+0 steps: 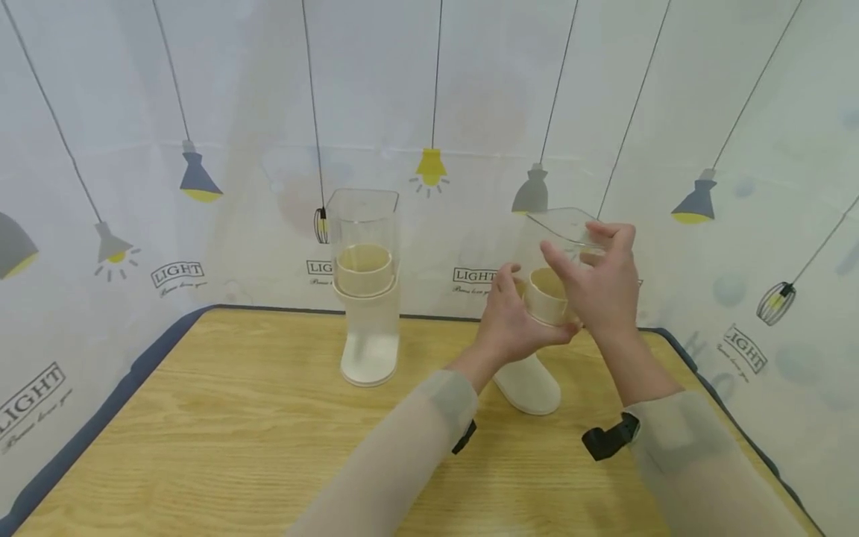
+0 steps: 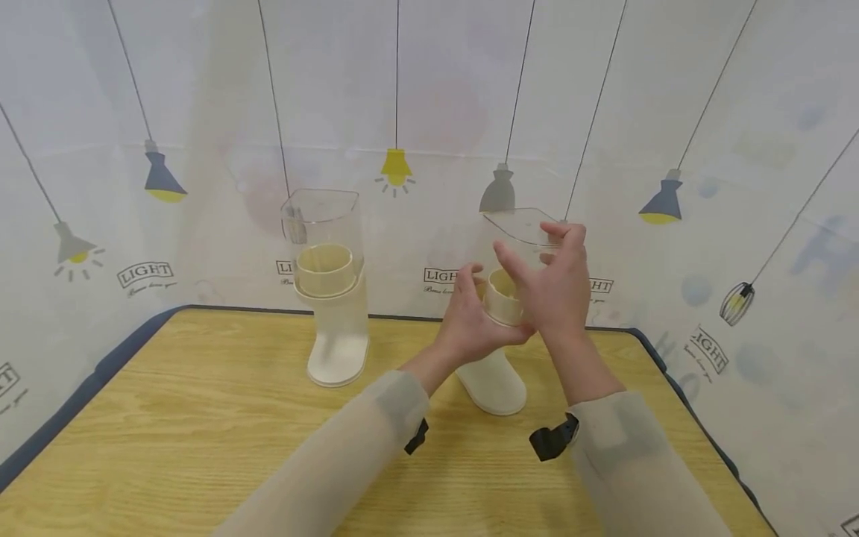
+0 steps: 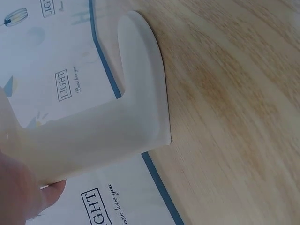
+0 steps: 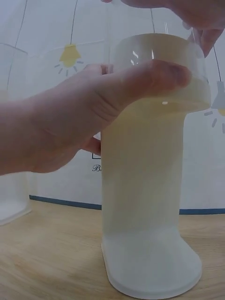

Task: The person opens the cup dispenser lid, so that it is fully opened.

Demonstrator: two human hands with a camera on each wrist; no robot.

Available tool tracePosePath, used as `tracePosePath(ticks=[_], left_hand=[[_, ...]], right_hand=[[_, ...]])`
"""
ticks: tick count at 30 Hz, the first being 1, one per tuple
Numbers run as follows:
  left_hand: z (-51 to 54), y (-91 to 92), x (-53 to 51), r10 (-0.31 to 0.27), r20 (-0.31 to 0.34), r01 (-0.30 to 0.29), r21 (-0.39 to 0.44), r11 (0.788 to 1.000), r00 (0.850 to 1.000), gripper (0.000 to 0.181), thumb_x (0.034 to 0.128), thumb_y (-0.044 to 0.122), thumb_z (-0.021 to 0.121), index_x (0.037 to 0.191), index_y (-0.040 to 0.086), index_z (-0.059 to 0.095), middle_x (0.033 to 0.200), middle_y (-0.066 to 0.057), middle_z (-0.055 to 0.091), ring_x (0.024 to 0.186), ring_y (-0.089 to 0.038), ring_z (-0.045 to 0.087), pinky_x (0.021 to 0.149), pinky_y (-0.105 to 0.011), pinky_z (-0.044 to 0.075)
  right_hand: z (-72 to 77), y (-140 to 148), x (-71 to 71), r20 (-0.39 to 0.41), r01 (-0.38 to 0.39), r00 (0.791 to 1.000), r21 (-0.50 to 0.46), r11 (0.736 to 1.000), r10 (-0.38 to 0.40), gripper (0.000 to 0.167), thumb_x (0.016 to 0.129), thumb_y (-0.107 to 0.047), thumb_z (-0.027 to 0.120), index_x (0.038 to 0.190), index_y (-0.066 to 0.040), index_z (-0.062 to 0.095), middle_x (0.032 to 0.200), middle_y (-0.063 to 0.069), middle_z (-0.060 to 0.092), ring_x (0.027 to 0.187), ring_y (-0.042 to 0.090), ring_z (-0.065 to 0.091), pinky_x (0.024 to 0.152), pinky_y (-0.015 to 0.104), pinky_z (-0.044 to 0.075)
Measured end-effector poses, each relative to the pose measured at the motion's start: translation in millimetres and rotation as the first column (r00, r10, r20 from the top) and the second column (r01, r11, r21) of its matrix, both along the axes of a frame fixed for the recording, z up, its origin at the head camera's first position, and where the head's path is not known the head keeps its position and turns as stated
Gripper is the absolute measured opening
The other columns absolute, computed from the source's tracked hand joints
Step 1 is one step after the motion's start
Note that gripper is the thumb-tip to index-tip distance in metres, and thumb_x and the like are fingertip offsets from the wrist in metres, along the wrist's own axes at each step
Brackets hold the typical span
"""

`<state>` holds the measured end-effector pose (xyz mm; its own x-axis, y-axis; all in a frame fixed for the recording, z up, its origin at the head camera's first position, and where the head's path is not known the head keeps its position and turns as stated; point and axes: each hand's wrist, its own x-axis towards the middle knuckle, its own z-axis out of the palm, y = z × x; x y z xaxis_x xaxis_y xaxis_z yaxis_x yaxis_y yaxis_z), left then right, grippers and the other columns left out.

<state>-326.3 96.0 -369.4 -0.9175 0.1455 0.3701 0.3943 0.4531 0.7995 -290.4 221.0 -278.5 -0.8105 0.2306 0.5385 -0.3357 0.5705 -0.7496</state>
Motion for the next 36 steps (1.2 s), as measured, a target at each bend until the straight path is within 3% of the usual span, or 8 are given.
tracePosePath(ticks=[5, 15, 21, 27, 30, 34, 36], left_hand=[[-1.3, -0.3, 1.4, -0.002, 0.025, 0.002, -0.031, 1.0, 1.0, 0.132, 0.0696, 0.059, 0.099, 0.167, 0.023, 0.019, 0.15, -0.007, 0.051, 0.117, -0.019, 0.06, 0.091, -0.032, 0.059], [-0.3, -2.4, -0.2, -0.035, -0.012, 0.034, -0.046, 0.998, 0.999, 0.129, 0.0706, 0.058, 0.099, 0.166, 0.019, 0.021, 0.149, -0.009, 0.052, 0.12, -0.019, 0.06, 0.096, -0.032, 0.059], [4.7, -5.7, -0.1, -0.063, 0.005, 0.063, -0.017, 0.998, 0.998, 0.13, 0.0709, 0.058, 0.1, 0.168, 0.019, 0.021, 0.15, -0.006, 0.051, 0.123, -0.019, 0.06, 0.098, -0.034, 0.059], [4.7, -10.8, -2.9, -0.087, 0.001, 0.087, -0.03, 0.996, 0.996, 0.13, 0.0726, 0.056, 0.099, 0.168, 0.019, 0.019, 0.151, -0.008, 0.051, 0.121, -0.018, 0.06, 0.098, -0.034, 0.058], [6.0, -12.8, -4.2, -0.09, 0.0, 0.09, -0.013, 0.996, 0.996, 0.129, 0.0719, 0.053, 0.101, 0.167, 0.019, 0.021, 0.148, -0.007, 0.052, 0.12, -0.018, 0.06, 0.099, -0.034, 0.059], [6.6, -14.1, -4.8, -0.101, 0.01, 0.101, 0.007, 0.995, 0.995, 0.13, 0.0702, 0.051, 0.103, 0.168, 0.02, 0.023, 0.147, -0.004, 0.053, 0.12, -0.016, 0.06, 0.102, -0.034, 0.058], [6.1, -14.8, -5.5, -0.104, 0.011, 0.104, -0.009, 0.995, 0.995, 0.131, 0.0703, 0.054, 0.102, 0.168, 0.02, 0.021, 0.149, -0.005, 0.052, 0.122, -0.016, 0.06, 0.102, -0.034, 0.058]], right_hand=[[-3.0, 0.5, 2.5, 0.005, 0.009, 1.0, 0.046, 0.999, -0.009, 0.088, 0.092, -0.06, 0.081, 0.15, -0.01, 0.039, 0.163, 0.002, 0.054, 0.138, 0.039, 0.066, 0.11, 0.062, 0.056], [-4.3, 2.6, 4.6, -0.028, 0.004, 1.0, 0.07, 0.998, -0.002, 0.086, 0.093, -0.058, 0.081, 0.148, -0.007, 0.038, 0.163, 0.003, 0.053, 0.137, 0.04, 0.067, 0.109, 0.063, 0.056], [2.1, 3.7, 6.6, -0.011, -0.008, 1.0, 0.076, 0.997, 0.009, 0.087, 0.095, -0.059, 0.08, 0.147, -0.006, 0.035, 0.166, 0.004, 0.05, 0.137, 0.041, 0.066, 0.111, 0.063, 0.055], [8.5, 7.6, 14.2, 0.052, -0.112, 0.993, 0.18, 0.977, 0.104, 0.092, 0.097, -0.05, 0.08, 0.157, -0.005, 0.026, 0.171, 0.014, 0.037, 0.145, 0.049, 0.055, 0.114, 0.07, 0.049], [11.7, 13.3, 13.4, 0.093, -0.166, 0.984, 0.155, 0.974, 0.153, 0.09, 0.1, -0.048, 0.077, 0.158, -0.006, 0.023, 0.175, 0.015, 0.033, 0.146, 0.053, 0.053, 0.116, 0.073, 0.046], [10.7, 14.1, 15.1, 0.108, -0.158, 0.983, 0.101, 0.982, 0.147, 0.091, 0.099, -0.051, 0.078, 0.16, -0.01, 0.024, 0.176, 0.01, 0.035, 0.149, 0.05, 0.053, 0.118, 0.072, 0.046], [9.9, 11.4, 16.9, 0.084, -0.148, 0.987, 0.133, 0.98, 0.138, 0.091, 0.098, -0.05, 0.079, 0.16, -0.008, 0.027, 0.173, 0.014, 0.037, 0.147, 0.048, 0.054, 0.118, 0.07, 0.046]])
